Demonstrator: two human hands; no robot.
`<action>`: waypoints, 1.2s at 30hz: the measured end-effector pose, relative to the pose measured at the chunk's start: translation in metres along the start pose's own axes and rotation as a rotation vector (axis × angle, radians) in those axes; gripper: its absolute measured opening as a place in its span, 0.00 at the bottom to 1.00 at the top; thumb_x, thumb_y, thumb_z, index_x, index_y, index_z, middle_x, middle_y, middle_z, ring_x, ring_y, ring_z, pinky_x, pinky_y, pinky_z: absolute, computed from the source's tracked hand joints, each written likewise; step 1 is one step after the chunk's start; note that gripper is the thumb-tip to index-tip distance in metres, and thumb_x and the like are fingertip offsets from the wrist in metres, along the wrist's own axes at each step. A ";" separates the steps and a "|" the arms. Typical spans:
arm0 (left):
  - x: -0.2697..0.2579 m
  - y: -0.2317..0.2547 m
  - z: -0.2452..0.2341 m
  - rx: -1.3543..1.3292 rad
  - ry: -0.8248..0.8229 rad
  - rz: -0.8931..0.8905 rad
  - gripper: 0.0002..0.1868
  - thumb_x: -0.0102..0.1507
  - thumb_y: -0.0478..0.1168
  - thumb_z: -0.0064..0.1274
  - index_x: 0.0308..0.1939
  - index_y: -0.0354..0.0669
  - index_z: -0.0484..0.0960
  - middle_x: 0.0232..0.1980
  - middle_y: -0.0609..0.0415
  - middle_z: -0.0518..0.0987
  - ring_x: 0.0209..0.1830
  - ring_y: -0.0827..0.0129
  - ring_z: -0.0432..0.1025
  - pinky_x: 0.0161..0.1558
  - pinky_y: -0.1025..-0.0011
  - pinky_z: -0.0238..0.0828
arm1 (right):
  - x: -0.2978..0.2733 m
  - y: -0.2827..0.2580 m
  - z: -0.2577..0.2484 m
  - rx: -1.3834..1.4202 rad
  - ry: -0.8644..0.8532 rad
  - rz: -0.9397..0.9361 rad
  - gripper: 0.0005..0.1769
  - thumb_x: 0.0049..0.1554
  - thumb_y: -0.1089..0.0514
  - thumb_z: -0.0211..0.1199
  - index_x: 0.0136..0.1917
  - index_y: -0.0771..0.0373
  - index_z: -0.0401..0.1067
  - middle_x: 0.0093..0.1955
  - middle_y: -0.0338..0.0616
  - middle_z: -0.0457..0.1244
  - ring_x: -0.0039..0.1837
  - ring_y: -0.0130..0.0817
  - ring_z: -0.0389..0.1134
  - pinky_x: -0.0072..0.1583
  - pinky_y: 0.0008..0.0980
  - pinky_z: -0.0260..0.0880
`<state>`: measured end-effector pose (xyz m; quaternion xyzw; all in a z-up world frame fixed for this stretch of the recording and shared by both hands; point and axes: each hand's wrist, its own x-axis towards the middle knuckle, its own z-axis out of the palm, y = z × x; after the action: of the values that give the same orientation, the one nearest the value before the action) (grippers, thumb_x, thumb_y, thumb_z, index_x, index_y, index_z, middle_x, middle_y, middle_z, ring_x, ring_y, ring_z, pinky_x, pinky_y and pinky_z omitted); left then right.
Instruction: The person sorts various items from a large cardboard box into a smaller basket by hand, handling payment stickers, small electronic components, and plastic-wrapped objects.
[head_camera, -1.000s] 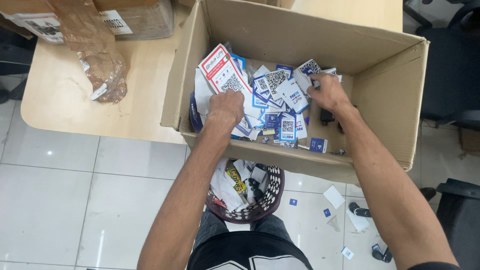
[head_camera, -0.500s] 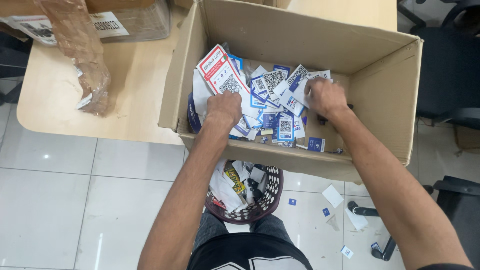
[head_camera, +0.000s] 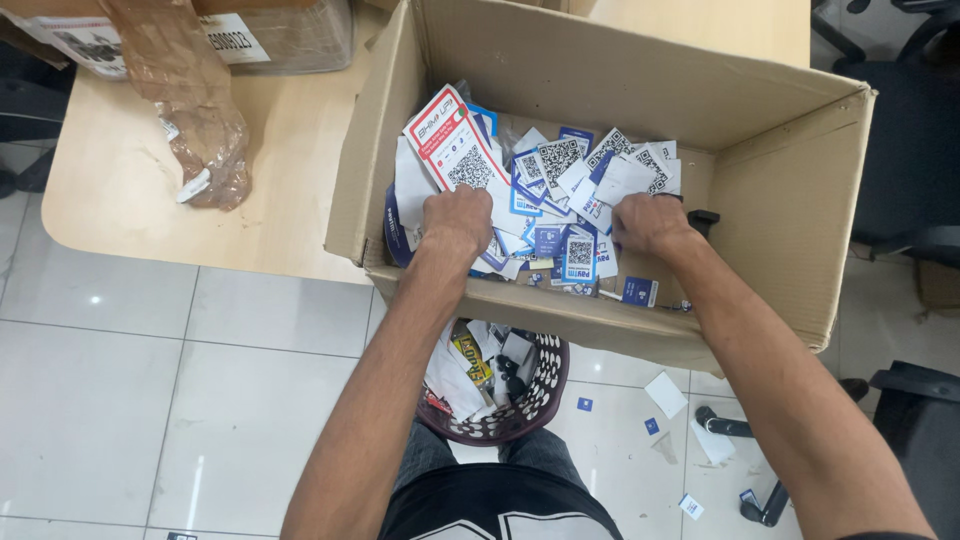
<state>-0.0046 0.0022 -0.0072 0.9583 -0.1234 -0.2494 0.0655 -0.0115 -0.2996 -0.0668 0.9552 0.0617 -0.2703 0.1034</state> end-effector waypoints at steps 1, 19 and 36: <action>-0.001 0.000 0.000 -0.003 -0.004 -0.005 0.13 0.65 0.38 0.52 0.52 0.41 0.84 0.56 0.45 0.82 0.56 0.55 0.78 0.54 0.59 0.77 | 0.000 0.005 0.000 0.023 0.006 0.011 0.10 0.56 0.48 0.67 0.48 0.53 0.82 0.52 0.47 0.72 0.55 0.45 0.74 0.58 0.44 0.74; -0.016 0.003 -0.001 0.003 -0.102 -0.047 0.14 0.67 0.41 0.53 0.53 0.39 0.83 0.55 0.45 0.83 0.54 0.57 0.80 0.55 0.58 0.76 | -0.011 -0.026 -0.010 -0.230 -0.049 -0.032 0.17 0.54 0.48 0.71 0.51 0.59 0.81 0.52 0.46 0.72 0.54 0.40 0.75 0.59 0.42 0.71; -0.031 0.004 0.026 -0.052 0.013 -0.069 0.18 0.67 0.47 0.52 0.54 0.38 0.80 0.56 0.44 0.80 0.55 0.51 0.78 0.52 0.52 0.75 | 0.005 0.000 0.002 -0.018 0.128 -0.120 0.18 0.58 0.49 0.61 0.54 0.64 0.72 0.60 0.50 0.63 0.62 0.47 0.69 0.63 0.54 0.67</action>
<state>-0.0448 0.0049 -0.0142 0.9614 -0.0834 -0.2487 0.0828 -0.0084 -0.3002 -0.0715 0.9642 0.1275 -0.2139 0.0914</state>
